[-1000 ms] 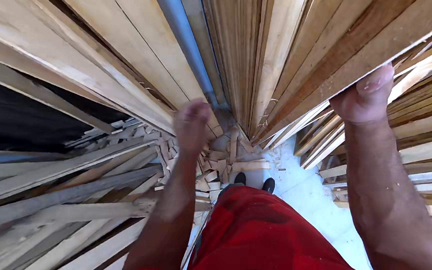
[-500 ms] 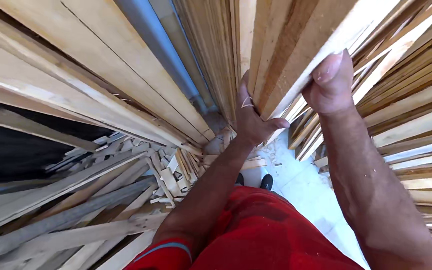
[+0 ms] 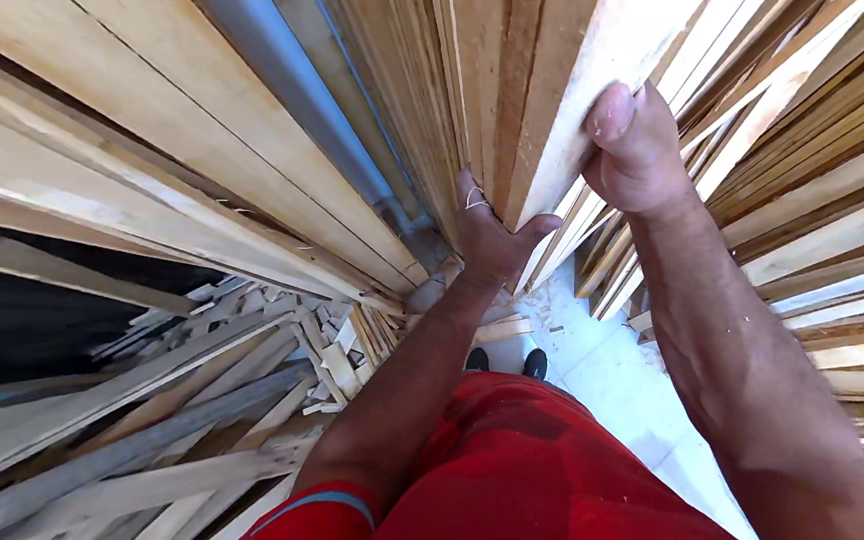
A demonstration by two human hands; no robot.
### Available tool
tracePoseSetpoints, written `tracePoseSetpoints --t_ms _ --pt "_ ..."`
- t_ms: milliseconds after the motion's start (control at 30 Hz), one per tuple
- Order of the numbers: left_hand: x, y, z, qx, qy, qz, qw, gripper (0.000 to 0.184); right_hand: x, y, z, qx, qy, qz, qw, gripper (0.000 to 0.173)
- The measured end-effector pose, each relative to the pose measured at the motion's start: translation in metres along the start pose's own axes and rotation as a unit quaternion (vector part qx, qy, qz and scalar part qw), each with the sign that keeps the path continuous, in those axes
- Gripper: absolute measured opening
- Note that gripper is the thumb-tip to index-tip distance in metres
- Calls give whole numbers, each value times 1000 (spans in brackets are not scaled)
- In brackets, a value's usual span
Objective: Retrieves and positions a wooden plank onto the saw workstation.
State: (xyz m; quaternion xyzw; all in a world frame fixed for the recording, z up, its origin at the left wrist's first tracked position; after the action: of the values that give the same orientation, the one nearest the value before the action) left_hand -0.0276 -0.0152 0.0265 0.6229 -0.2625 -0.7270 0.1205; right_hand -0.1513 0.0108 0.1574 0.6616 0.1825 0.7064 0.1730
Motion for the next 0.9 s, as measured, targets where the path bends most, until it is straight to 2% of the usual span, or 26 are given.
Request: tracePoseSetpoints --t_ms 100,233,367,567,733,833,900 --pt "3 4 0 -11 9 -8 1000 121 -3 3 -3 12 7 11 1000 62" --pt "9 6 -2 -7 38 -27 999 113 -7 4 -7 -15 -3 3 1000 63" --pt "9 7 0 -1 -11 -18 1000 107 -8 5 -9 -67 -12 -39 997 59" --pt "10 10 1 -4 -55 -14 998 101 -9 10 -10 -78 -32 -48 995 57" --pt "12 9 0 3 -43 -21 999 110 -9 10 -12 -77 -35 -48 995 59" --pt "11 7 -4 46 -70 -48 995 122 -9 10 -12 -74 -37 -51 995 61" --pt "27 -1 -16 68 -52 -47 995 129 -10 11 -12 -72 -34 -47 996 62"
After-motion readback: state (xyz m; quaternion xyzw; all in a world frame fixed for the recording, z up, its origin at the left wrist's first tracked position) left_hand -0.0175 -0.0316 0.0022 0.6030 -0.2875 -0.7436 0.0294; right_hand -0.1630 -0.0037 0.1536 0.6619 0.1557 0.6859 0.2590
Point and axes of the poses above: each hand's wrist, its own y-axis towards the middle knuckle, its own z-axis out of the palm, x = y × z, the point moved 9 cm from there along y, towards the middle knuckle, and after that the axes turned 5 degrees about -y, right-handed, at the moved point
